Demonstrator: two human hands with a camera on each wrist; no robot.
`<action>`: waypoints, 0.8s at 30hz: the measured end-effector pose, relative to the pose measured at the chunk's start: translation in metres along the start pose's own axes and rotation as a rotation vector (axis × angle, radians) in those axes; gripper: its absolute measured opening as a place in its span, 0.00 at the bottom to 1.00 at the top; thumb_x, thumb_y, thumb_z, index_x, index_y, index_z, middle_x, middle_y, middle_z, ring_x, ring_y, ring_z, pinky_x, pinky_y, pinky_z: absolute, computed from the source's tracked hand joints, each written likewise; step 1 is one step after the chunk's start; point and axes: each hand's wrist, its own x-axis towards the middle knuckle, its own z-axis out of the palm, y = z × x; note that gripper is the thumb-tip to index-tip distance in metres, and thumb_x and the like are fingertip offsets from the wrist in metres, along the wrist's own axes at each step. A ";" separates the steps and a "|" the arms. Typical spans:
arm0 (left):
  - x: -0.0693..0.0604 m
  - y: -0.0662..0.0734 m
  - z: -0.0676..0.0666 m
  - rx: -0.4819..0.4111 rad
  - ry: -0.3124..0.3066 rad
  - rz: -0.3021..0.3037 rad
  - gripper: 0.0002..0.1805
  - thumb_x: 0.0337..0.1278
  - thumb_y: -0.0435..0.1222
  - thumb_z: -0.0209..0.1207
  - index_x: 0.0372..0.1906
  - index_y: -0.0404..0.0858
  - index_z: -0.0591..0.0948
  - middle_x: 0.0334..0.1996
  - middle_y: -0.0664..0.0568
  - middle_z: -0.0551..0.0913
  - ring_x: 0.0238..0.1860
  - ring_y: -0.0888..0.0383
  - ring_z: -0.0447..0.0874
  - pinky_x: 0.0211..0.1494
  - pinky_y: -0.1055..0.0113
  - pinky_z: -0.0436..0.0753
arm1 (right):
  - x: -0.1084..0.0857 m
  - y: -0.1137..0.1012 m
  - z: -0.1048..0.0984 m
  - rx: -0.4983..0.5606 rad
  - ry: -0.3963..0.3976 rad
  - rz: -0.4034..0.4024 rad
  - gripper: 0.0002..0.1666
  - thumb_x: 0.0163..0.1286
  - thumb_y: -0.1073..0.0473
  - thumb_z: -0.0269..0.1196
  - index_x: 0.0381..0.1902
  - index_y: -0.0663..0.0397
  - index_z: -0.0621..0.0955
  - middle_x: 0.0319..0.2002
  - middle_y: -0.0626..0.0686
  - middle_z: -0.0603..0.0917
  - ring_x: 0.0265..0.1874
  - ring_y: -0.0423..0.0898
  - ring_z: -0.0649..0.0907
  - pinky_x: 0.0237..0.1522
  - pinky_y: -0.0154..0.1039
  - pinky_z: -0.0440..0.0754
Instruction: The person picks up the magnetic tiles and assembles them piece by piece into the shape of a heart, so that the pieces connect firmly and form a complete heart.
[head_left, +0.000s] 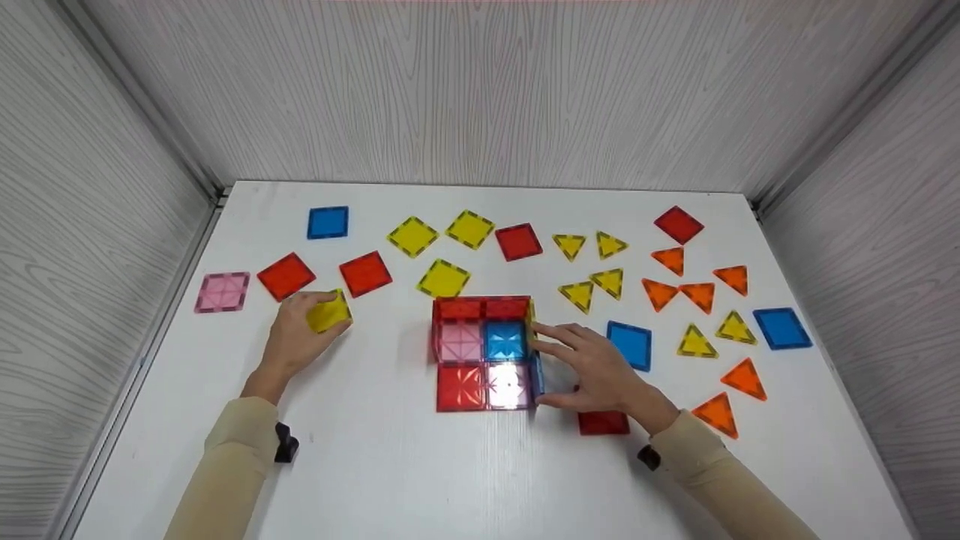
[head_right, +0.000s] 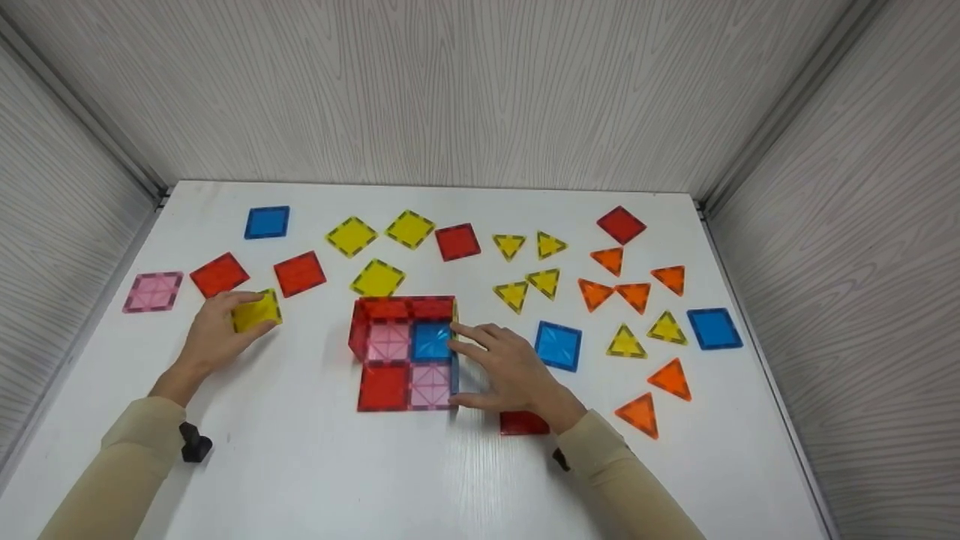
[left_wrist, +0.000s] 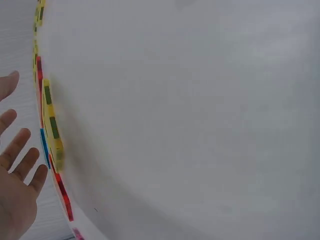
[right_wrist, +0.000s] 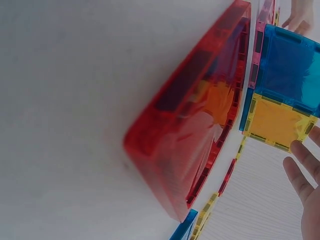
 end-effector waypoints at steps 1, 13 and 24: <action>0.002 -0.003 0.000 0.014 0.003 0.006 0.31 0.68 0.46 0.67 0.72 0.41 0.76 0.74 0.37 0.70 0.77 0.36 0.63 0.80 0.34 0.67 | 0.000 0.000 0.000 0.000 0.005 0.001 0.52 0.59 0.27 0.72 0.77 0.38 0.74 0.75 0.53 0.77 0.66 0.48 0.81 0.57 0.48 0.89; 0.012 -0.018 0.003 0.113 -0.043 0.041 0.33 0.66 0.48 0.67 0.71 0.38 0.77 0.74 0.37 0.68 0.75 0.35 0.63 0.77 0.31 0.68 | -0.002 -0.001 0.005 -0.001 0.025 -0.020 0.52 0.58 0.28 0.72 0.76 0.39 0.74 0.74 0.54 0.78 0.65 0.48 0.82 0.55 0.48 0.89; 0.009 -0.013 0.003 0.179 -0.043 0.098 0.32 0.66 0.50 0.68 0.69 0.38 0.80 0.68 0.36 0.73 0.71 0.36 0.66 0.72 0.35 0.74 | -0.001 -0.001 0.002 -0.002 0.010 0.005 0.54 0.55 0.30 0.76 0.77 0.38 0.74 0.75 0.52 0.77 0.66 0.48 0.82 0.58 0.49 0.88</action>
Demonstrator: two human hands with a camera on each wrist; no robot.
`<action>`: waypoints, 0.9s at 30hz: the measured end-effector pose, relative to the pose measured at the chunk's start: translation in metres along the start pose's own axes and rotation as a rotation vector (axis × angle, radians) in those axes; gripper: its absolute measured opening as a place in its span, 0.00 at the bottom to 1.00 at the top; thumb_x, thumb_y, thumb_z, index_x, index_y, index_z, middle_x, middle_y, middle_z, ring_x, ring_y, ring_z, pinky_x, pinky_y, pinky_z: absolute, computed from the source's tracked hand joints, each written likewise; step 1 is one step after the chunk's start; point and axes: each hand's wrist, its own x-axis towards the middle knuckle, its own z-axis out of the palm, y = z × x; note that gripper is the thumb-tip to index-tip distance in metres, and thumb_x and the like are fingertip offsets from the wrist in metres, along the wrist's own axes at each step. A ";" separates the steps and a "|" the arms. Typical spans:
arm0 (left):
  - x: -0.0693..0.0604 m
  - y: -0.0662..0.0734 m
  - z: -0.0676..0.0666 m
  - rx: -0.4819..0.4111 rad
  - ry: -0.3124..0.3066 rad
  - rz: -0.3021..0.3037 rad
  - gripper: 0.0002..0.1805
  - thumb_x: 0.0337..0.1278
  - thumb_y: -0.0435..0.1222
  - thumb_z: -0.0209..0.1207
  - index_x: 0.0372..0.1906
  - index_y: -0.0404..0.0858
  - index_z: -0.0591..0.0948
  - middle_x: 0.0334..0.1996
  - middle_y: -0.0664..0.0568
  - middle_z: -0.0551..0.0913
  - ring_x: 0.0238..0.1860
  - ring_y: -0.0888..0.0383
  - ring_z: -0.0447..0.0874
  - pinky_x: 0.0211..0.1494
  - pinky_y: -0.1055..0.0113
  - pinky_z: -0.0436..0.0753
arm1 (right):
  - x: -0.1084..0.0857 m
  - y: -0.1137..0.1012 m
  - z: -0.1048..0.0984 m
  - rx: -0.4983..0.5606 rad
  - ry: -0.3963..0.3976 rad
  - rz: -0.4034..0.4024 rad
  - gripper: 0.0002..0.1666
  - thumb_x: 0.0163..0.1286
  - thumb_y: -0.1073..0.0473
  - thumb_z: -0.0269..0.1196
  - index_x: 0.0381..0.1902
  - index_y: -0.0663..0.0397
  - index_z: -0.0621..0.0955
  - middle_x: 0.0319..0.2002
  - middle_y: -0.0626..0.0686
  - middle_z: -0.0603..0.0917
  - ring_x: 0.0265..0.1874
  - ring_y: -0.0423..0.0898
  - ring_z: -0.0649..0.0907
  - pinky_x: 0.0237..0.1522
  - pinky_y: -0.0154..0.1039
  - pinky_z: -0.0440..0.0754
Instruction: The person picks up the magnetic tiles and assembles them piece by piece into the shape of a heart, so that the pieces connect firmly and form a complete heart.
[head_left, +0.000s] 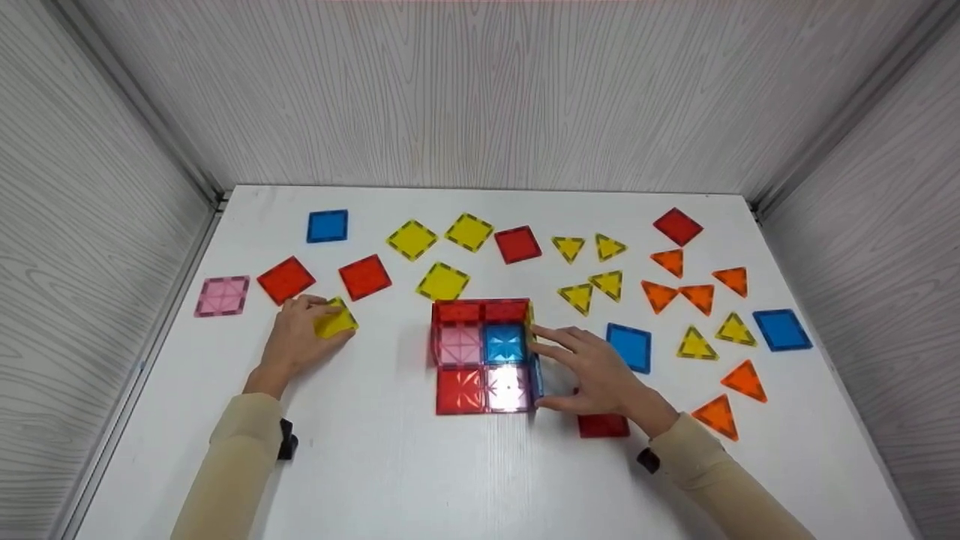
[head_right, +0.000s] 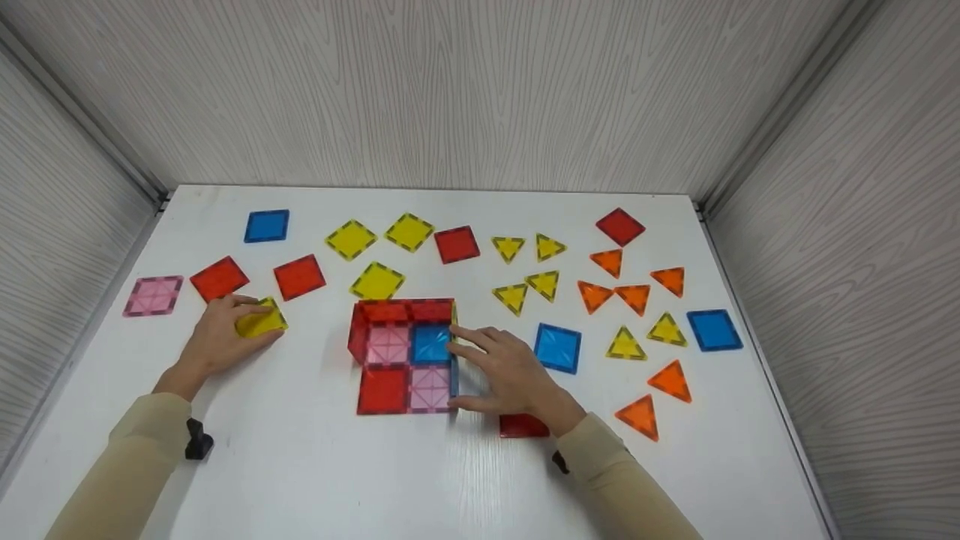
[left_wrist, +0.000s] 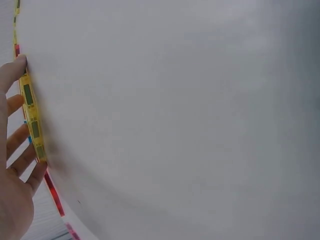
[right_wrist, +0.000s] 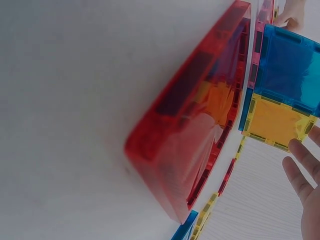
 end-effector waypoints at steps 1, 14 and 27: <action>-0.001 0.000 0.001 -0.004 0.003 -0.004 0.33 0.65 0.51 0.69 0.69 0.39 0.81 0.68 0.36 0.73 0.70 0.37 0.66 0.71 0.35 0.75 | 0.000 0.000 0.000 -0.002 0.000 0.000 0.53 0.55 0.30 0.75 0.77 0.38 0.74 0.75 0.52 0.77 0.66 0.48 0.82 0.58 0.49 0.88; -0.018 0.020 0.006 -0.230 0.039 -0.118 0.33 0.65 0.53 0.69 0.68 0.39 0.80 0.67 0.37 0.72 0.71 0.39 0.67 0.76 0.39 0.73 | -0.001 0.002 0.002 -0.004 0.003 -0.008 0.51 0.60 0.25 0.69 0.76 0.38 0.74 0.75 0.52 0.77 0.65 0.47 0.82 0.58 0.49 0.88; -0.045 0.058 0.018 -0.502 0.067 -0.280 0.30 0.67 0.55 0.67 0.67 0.44 0.80 0.68 0.43 0.76 0.66 0.46 0.74 0.61 0.70 0.81 | 0.000 0.002 0.001 0.007 0.008 -0.019 0.51 0.60 0.26 0.71 0.76 0.39 0.74 0.75 0.53 0.77 0.66 0.47 0.82 0.58 0.49 0.88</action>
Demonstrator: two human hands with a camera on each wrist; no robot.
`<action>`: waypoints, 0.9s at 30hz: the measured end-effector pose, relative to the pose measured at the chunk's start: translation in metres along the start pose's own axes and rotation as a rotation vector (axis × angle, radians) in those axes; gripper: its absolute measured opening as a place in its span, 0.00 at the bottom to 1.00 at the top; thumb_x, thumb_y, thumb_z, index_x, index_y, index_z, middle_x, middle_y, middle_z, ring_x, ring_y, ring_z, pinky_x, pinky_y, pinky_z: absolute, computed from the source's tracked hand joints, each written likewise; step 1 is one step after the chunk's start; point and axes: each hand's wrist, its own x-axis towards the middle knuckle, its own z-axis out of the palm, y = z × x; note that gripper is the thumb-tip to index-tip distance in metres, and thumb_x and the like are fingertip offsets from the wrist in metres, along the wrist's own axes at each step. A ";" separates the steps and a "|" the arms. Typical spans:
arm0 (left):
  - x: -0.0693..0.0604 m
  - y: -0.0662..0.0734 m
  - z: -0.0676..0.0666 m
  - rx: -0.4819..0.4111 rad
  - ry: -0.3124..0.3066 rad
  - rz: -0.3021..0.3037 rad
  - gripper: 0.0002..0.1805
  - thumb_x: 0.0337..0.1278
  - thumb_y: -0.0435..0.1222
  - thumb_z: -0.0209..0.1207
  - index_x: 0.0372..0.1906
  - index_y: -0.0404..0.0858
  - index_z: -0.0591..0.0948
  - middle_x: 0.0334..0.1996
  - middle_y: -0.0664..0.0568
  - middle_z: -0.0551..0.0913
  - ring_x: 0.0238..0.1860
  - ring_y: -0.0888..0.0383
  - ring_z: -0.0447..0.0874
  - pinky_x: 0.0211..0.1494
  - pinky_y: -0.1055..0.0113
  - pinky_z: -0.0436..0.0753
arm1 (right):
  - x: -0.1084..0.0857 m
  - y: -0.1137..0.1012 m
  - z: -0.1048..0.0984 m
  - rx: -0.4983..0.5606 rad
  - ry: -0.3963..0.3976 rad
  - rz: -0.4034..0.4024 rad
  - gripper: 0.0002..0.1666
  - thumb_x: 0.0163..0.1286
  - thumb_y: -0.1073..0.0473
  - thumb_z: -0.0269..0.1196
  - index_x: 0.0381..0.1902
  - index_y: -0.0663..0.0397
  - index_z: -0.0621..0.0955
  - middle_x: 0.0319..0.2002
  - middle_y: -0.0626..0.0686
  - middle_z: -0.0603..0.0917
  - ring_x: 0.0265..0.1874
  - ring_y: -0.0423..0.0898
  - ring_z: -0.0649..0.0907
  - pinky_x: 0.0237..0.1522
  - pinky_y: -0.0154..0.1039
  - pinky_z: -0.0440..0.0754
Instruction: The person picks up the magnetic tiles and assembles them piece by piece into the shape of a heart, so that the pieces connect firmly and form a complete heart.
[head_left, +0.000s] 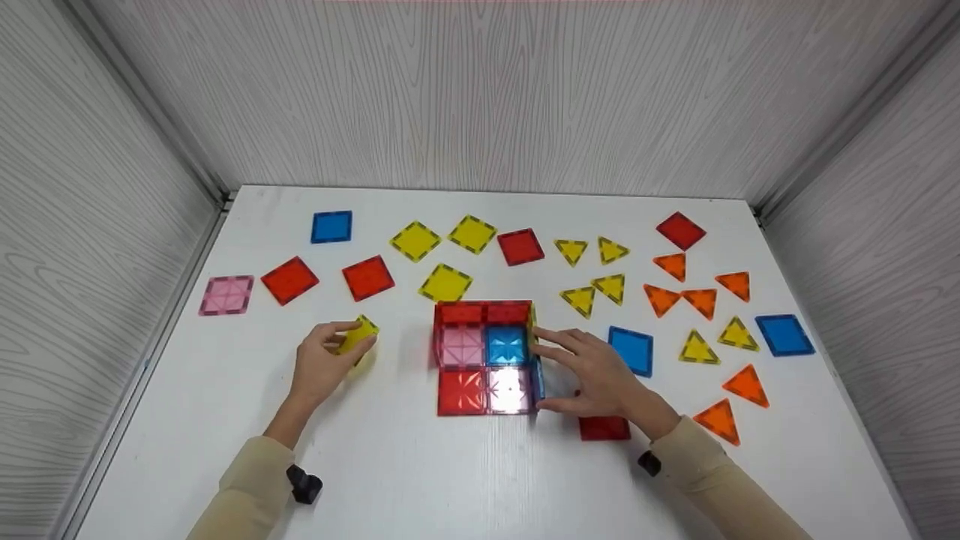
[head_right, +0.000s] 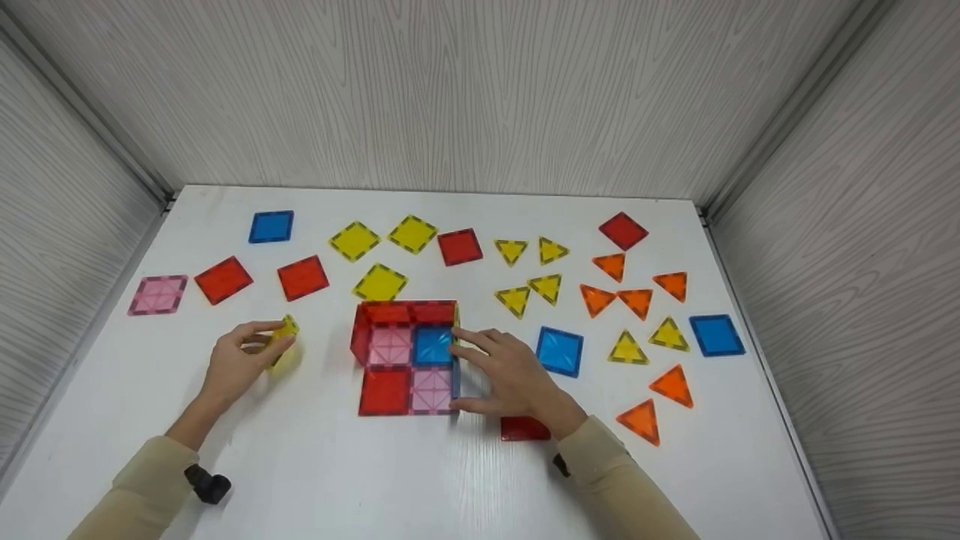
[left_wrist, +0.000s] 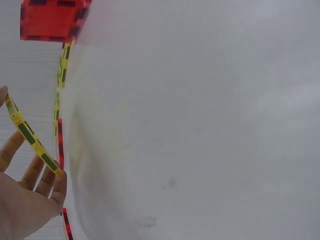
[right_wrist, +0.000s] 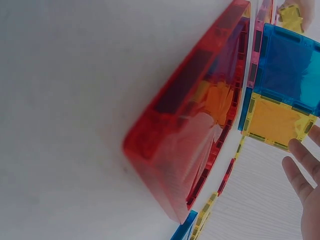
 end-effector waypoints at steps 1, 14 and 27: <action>-0.003 0.002 0.002 -0.019 0.000 -0.007 0.30 0.67 0.54 0.67 0.67 0.44 0.81 0.68 0.43 0.76 0.65 0.47 0.75 0.58 0.75 0.80 | 0.000 0.000 0.000 -0.002 0.002 -0.002 0.51 0.60 0.26 0.70 0.76 0.39 0.74 0.75 0.53 0.77 0.65 0.47 0.82 0.58 0.49 0.88; -0.034 0.022 0.034 -0.226 -0.006 -0.123 0.26 0.69 0.54 0.66 0.63 0.43 0.84 0.63 0.47 0.83 0.57 0.52 0.79 0.48 0.79 0.81 | -0.001 -0.002 0.000 -0.009 -0.008 0.015 0.50 0.61 0.24 0.68 0.76 0.37 0.74 0.75 0.52 0.78 0.66 0.48 0.82 0.57 0.50 0.89; -0.059 0.033 0.057 -0.276 -0.033 -0.143 0.24 0.72 0.54 0.63 0.60 0.41 0.85 0.57 0.47 0.84 0.51 0.56 0.78 0.46 0.75 0.80 | 0.001 -0.003 -0.003 -0.005 -0.013 0.017 0.52 0.58 0.27 0.72 0.76 0.38 0.74 0.75 0.53 0.77 0.66 0.48 0.82 0.58 0.50 0.88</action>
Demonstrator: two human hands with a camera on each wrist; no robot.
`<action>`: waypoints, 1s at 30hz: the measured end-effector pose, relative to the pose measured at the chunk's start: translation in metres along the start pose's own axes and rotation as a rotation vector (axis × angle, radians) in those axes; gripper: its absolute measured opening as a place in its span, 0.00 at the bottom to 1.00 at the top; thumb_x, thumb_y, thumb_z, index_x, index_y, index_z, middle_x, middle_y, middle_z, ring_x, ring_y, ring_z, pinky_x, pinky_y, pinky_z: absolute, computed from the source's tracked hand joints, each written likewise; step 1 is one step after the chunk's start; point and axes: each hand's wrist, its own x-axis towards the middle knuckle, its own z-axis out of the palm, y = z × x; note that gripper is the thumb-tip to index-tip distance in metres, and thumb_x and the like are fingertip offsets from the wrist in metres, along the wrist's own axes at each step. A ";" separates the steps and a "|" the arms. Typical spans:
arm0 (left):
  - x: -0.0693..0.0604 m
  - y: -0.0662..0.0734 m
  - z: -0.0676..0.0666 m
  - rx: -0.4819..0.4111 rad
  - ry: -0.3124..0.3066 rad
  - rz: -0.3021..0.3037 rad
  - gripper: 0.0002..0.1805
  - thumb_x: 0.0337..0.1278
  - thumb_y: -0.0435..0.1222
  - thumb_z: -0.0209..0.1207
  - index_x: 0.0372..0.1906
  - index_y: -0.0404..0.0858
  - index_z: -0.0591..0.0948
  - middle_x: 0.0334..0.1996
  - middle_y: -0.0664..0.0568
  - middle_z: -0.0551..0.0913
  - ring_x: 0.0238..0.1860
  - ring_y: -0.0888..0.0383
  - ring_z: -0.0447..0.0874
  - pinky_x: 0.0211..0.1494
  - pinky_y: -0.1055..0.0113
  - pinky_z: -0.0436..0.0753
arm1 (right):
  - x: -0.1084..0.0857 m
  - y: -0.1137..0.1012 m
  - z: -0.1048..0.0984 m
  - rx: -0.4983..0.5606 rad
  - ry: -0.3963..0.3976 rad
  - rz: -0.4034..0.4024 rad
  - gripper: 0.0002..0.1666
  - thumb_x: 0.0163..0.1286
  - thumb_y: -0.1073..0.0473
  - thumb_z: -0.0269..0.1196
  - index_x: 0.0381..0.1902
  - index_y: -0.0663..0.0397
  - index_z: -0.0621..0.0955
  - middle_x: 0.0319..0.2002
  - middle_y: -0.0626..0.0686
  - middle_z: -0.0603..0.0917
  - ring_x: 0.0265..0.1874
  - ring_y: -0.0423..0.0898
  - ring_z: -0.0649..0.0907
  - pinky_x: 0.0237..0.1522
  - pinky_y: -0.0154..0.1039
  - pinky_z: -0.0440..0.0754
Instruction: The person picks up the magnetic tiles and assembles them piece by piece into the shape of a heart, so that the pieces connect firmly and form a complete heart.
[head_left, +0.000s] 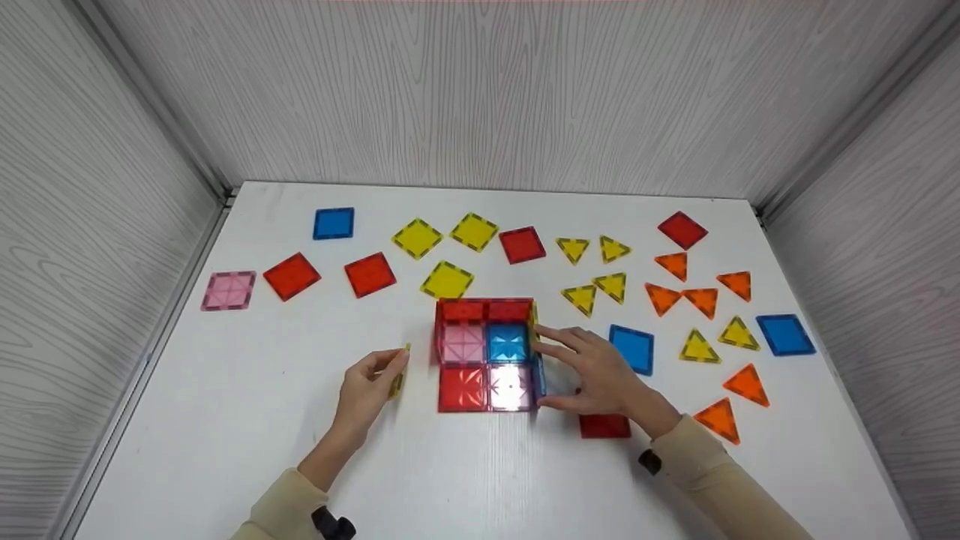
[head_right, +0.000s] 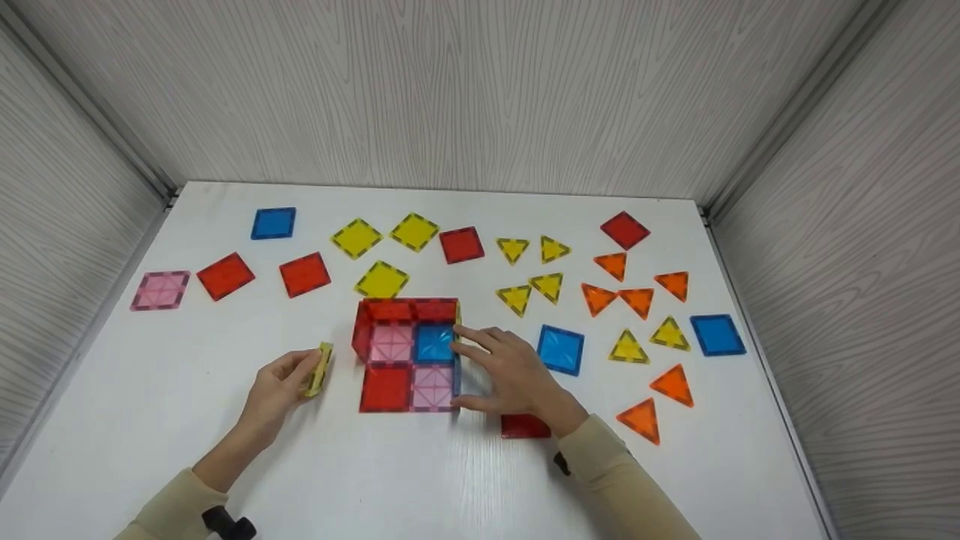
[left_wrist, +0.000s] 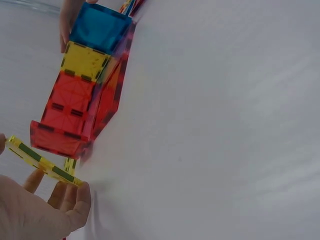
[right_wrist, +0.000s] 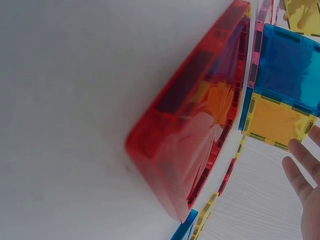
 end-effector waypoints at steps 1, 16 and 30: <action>-0.001 0.000 0.002 0.002 -0.005 -0.011 0.25 0.72 0.54 0.63 0.60 0.41 0.85 0.57 0.47 0.84 0.50 0.56 0.77 0.45 0.75 0.81 | 0.000 0.000 0.000 -0.001 -0.001 0.001 0.52 0.58 0.27 0.72 0.76 0.38 0.74 0.75 0.53 0.77 0.65 0.48 0.82 0.58 0.50 0.88; -0.013 0.002 0.025 -0.051 -0.119 -0.064 0.28 0.76 0.55 0.58 0.63 0.36 0.82 0.52 0.44 0.82 0.46 0.56 0.77 0.44 0.70 0.84 | -0.002 0.000 0.001 -0.012 -0.011 0.021 0.52 0.58 0.26 0.71 0.77 0.36 0.74 0.75 0.53 0.77 0.65 0.48 0.82 0.59 0.51 0.88; -0.013 0.002 0.036 -0.029 -0.161 -0.070 0.28 0.76 0.55 0.58 0.61 0.36 0.82 0.50 0.44 0.83 0.45 0.55 0.84 0.47 0.67 0.89 | -0.002 0.000 0.003 0.016 0.001 0.025 0.53 0.56 0.29 0.74 0.77 0.36 0.73 0.75 0.53 0.77 0.66 0.49 0.82 0.60 0.52 0.87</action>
